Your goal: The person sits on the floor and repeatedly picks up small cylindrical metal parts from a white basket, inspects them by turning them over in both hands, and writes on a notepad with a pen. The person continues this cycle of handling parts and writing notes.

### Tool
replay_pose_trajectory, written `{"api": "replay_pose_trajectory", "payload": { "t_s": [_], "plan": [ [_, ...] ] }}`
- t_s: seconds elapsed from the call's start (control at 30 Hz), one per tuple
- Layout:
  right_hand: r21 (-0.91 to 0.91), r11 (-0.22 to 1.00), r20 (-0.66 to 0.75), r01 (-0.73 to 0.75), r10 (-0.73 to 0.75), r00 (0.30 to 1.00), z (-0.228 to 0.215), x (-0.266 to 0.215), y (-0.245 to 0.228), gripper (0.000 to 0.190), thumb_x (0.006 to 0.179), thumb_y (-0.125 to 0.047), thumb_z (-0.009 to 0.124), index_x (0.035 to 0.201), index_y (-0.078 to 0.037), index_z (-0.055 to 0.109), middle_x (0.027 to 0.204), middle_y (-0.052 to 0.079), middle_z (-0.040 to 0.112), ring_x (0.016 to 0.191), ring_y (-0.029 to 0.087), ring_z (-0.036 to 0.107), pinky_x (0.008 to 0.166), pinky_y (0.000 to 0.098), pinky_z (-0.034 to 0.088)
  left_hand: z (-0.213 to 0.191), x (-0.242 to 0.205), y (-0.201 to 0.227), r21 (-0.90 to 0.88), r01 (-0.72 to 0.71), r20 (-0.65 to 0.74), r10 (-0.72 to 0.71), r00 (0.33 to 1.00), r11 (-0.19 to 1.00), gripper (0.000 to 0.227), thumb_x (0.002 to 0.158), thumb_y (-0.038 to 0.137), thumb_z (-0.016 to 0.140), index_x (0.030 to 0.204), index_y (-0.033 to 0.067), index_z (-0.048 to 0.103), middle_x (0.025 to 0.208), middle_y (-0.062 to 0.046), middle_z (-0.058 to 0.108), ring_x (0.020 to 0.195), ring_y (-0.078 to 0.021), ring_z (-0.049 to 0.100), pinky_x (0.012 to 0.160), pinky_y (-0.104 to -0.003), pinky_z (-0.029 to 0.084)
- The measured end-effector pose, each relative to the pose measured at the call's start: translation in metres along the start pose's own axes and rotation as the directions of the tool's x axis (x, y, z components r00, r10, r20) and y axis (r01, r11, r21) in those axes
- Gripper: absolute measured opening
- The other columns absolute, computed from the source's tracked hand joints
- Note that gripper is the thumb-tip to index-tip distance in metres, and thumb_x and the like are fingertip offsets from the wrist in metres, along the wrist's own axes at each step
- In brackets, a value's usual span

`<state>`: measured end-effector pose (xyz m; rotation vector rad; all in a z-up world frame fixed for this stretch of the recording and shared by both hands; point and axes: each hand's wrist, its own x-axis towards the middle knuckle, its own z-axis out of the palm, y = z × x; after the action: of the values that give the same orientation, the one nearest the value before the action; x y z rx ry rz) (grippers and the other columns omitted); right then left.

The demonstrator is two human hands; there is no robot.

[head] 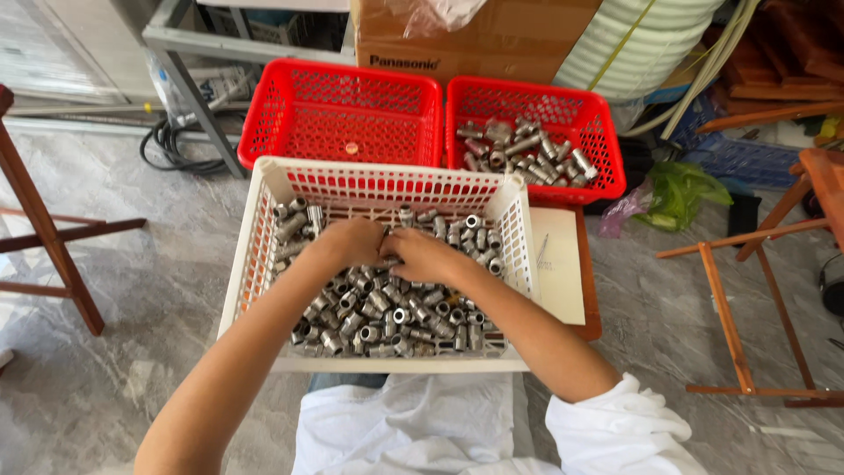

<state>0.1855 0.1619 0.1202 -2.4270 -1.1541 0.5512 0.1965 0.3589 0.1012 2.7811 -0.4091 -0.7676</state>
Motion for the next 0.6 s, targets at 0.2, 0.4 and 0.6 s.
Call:
{"api": "replay_pose_trajectory", "payload": {
  "t_s": [0.2,0.4,0.6],
  "plan": [
    [0.232,0.972,0.009,0.035,-0.039,0.999,-0.048,-0.014,-0.029,0.027,0.110,-0.005,0.067,0.133,0.009,0.070,0.116,0.030,0.071,0.114,0.051,0.073,0.095,0.0605,0.061,-0.011,0.015,-0.008,-0.187,-0.068,-0.016,0.066,0.998,0.980,0.035,0.092,0.026,0.091,0.121,0.0077,0.084,0.120,-0.019,0.083,0.114,-0.0451,0.081,0.093,-0.056,0.066],
    [0.603,0.797,-0.144,-0.030,0.146,0.979,-0.040,-0.004,0.026,0.027,0.113,-0.014,0.073,0.133,0.004,0.074,0.108,0.017,0.078,0.096,0.025,0.077,0.088,0.0393,0.066,-0.076,-0.079,0.039,-0.605,-0.246,-0.283,0.085,0.955,0.757,0.036,0.106,0.008,0.074,0.140,-0.0054,0.077,0.130,-0.027,0.083,0.122,-0.0425,0.080,0.107,-0.052,0.063],
    [0.899,0.361,-0.353,0.246,0.271,0.895,-0.061,-0.004,0.023,0.025,0.112,-0.014,0.076,0.129,0.005,0.075,0.100,0.015,0.079,0.090,0.022,0.082,0.086,0.0383,0.073,-0.071,-0.074,0.023,-0.464,-0.544,-0.662,0.135,0.737,0.699,0.046,0.097,0.009,0.088,0.141,0.0035,0.074,0.125,-0.020,0.079,0.113,-0.0407,0.083,0.102,-0.051,0.066]
  ]
}}
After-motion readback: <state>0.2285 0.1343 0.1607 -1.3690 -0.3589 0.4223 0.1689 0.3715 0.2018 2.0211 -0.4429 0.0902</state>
